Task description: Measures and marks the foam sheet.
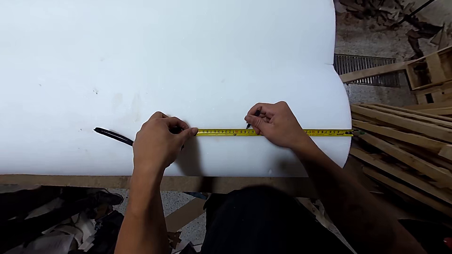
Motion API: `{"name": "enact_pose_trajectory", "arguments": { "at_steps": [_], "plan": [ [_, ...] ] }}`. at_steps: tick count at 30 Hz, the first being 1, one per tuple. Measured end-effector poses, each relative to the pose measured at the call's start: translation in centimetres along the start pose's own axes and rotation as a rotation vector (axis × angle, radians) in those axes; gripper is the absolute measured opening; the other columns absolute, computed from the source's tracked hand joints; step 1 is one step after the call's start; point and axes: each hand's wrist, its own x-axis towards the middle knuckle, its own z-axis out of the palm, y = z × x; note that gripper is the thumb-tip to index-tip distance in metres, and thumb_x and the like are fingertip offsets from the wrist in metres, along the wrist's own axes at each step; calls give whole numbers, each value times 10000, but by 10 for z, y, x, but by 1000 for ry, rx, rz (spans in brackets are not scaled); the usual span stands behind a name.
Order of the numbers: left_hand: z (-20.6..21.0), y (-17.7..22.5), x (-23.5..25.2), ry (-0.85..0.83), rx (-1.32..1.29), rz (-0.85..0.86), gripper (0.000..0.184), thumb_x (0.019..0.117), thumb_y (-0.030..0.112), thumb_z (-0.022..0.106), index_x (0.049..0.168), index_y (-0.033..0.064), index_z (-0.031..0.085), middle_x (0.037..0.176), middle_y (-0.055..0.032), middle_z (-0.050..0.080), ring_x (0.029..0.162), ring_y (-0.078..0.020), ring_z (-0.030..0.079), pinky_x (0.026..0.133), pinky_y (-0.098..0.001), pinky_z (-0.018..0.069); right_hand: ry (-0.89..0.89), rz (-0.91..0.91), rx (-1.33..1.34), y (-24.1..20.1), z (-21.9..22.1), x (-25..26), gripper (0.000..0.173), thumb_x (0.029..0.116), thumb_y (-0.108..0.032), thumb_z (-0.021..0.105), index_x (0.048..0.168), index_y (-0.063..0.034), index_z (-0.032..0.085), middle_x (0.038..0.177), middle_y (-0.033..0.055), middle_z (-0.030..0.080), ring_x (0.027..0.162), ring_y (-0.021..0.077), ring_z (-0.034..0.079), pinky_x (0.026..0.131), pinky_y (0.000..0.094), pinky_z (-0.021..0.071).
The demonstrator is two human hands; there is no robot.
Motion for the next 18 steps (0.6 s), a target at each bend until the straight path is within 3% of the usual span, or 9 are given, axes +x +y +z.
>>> {"name": "enact_pose_trajectory", "arguments": {
  "at_steps": [4, 9, 12, 14, 16, 17, 18],
  "plan": [
    [1, -2, 2, 3, 0, 3, 238, 828, 513, 838, 866, 287, 776, 1039, 2, 655, 908, -228, 644, 706, -564, 518, 135, 69, 29, -1, 3, 4, 155, 1035, -205, 631, 979, -82, 708, 641, -26, 642, 510, 49, 578, 458, 212, 483],
    [2, 0, 0, 15, -13, 9, 229, 828, 499, 843, 845, 284, 768, 1017, 12, 654, 898, -220, 642, 709, -550, 521, 43, 18, -51, 1, 2, 0, 168, 1024, -245, 646, 936, -118, 713, 624, -56, 636, 501, 20, 567, 463, 197, 477],
    [2, 2, 0, 20, -23, 8, 232, 824, 500, 847, 855, 282, 775, 1012, 14, 661, 887, -217, 648, 705, -552, 531, 233, 65, 173, -3, 0, 3, 153, 1035, -171, 627, 994, -46, 705, 659, 15, 645, 500, 78, 569, 440, 219, 472],
    [5, -1, -5, 52, -18, 49, 238, 841, 492, 836, 872, 263, 778, 1015, -6, 669, 895, -241, 652, 712, -570, 530, 320, 77, 340, -14, -9, -8, 199, 1075, -152, 535, 1105, -8, 669, 704, 77, 629, 500, 134, 541, 418, 254, 449],
    [13, -13, -8, 105, 23, 150, 304, 876, 542, 772, 904, 239, 777, 1028, -25, 678, 934, -265, 662, 748, -589, 548, 382, 78, 30, -25, -20, -36, 286, 1106, -206, 452, 1261, -122, 676, 812, 20, 721, 618, 118, 646, 519, 273, 545],
    [19, -22, -9, 136, 32, 213, 358, 890, 574, 722, 909, 220, 771, 1035, -38, 677, 950, -275, 663, 765, -586, 556, 401, 56, -205, -22, -24, -52, 300, 1101, -201, 445, 1296, -178, 672, 913, -44, 742, 776, 81, 696, 672, 288, 610],
    [22, -27, -9, 152, 20, 275, 414, 900, 594, 680, 916, 190, 768, 1047, -62, 683, 960, -290, 666, 783, -587, 559, 417, 27, -405, -13, -25, -66, 292, 1086, -209, 474, 1298, -197, 674, 1018, -58, 738, 938, 90, 691, 828, 335, 601]
  ]
}}
